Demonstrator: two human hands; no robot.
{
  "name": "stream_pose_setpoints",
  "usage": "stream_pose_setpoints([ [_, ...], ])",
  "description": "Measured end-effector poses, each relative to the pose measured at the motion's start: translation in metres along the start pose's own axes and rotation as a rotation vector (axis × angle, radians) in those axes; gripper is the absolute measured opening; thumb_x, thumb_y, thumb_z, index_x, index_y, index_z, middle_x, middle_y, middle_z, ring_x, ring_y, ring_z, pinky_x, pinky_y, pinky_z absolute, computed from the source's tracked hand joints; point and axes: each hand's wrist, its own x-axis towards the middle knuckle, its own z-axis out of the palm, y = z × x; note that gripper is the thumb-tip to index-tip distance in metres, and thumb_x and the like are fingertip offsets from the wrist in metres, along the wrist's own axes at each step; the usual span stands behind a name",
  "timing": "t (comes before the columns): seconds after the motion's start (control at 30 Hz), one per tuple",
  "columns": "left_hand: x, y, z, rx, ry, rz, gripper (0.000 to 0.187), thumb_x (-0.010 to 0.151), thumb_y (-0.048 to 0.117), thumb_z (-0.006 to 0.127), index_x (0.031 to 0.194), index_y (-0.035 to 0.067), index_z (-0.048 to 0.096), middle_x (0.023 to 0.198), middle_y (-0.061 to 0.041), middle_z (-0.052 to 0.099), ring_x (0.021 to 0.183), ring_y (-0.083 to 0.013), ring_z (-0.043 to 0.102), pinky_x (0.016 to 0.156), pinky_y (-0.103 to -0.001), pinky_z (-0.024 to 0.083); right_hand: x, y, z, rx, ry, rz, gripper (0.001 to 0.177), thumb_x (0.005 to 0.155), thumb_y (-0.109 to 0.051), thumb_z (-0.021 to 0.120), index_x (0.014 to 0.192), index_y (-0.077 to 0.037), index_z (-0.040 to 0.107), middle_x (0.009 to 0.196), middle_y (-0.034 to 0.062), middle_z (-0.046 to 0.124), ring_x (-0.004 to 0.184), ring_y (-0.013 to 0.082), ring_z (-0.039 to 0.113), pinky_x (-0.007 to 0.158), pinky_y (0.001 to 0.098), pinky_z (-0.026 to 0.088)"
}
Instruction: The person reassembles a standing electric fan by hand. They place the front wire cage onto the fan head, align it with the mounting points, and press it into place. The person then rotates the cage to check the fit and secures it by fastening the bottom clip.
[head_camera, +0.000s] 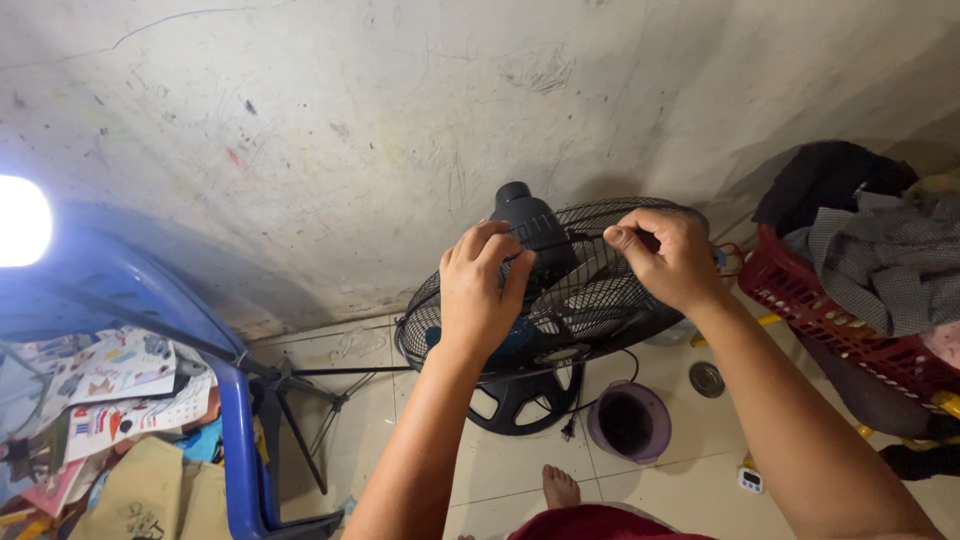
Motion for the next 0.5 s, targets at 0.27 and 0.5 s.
stream_pose_setpoints([
  [0.27, 0.003, 0.008, 0.007, -0.006, 0.005, -0.054, 0.013, 0.094, 0.016, 0.071, 0.098, 0.008, 0.063, 0.120, -0.009, 0.069, 0.114, -0.0323, 0.064, 0.099, -0.046, 0.044, 0.008, -0.003, -0.004, 0.012, -0.008, -0.032, 0.027, 0.098, -0.028, 0.071, 0.083, -0.005, 0.070, 0.066, 0.0024, 0.065, 0.056, 0.0121, 0.055, 0.054, 0.0296, 0.042],
  [0.5, -0.016, 0.003, 0.011, -0.044, 0.196, -0.172, 0.024, 0.093, 0.021, 0.074, 0.107, 0.007, 0.059, 0.118, -0.008, 0.069, 0.111, -0.0320, 0.064, 0.100, -0.045, 0.046, 0.012, -0.015, 0.007, -0.030, -0.021, -0.102, 0.026, 0.096, -0.026, 0.073, 0.081, -0.004, 0.070, 0.064, 0.0053, 0.063, 0.052, 0.0175, 0.053, 0.052, 0.0328, 0.039],
])
